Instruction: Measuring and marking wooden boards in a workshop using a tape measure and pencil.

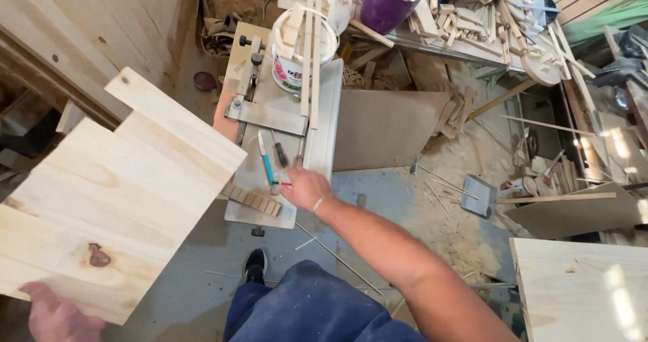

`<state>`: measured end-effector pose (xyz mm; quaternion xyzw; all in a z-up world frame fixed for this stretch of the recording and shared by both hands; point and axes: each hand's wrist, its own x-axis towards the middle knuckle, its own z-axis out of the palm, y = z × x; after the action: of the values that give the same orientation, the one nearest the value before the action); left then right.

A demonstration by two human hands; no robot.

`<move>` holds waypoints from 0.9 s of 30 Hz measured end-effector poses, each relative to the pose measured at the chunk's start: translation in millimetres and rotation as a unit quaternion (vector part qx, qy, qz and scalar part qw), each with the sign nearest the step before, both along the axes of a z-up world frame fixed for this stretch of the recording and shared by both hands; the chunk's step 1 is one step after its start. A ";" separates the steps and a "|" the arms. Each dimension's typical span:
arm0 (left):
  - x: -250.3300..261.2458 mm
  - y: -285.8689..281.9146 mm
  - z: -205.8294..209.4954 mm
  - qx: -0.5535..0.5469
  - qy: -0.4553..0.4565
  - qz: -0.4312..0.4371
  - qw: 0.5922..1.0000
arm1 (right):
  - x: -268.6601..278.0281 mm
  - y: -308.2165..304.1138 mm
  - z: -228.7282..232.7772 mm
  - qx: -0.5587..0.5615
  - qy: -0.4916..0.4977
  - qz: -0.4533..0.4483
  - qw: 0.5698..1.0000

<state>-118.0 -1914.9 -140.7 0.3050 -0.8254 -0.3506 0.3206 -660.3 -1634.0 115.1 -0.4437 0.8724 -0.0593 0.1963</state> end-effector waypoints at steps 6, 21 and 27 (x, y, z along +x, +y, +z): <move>-162.5 55.9 219.2 0.439 0.283 0.348 0.779 | -33.7 -94.8 -55.3 0.081 0.059 -0.065 0.993; -279.3 84.6 257.0 0.624 0.167 0.398 0.651 | -3.3 -77.8 -28.3 0.112 -0.083 -0.229 0.963; -307.7 88.3 208.5 0.607 0.220 0.374 0.666 | 28.8 -53.7 -6.2 -0.087 -0.160 -0.338 0.923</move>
<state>-425.7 -1826.5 67.7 0.6290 -0.1519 -0.6821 0.3407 -631.5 -1687.7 108.9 -0.1221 0.9191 -0.2677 0.2621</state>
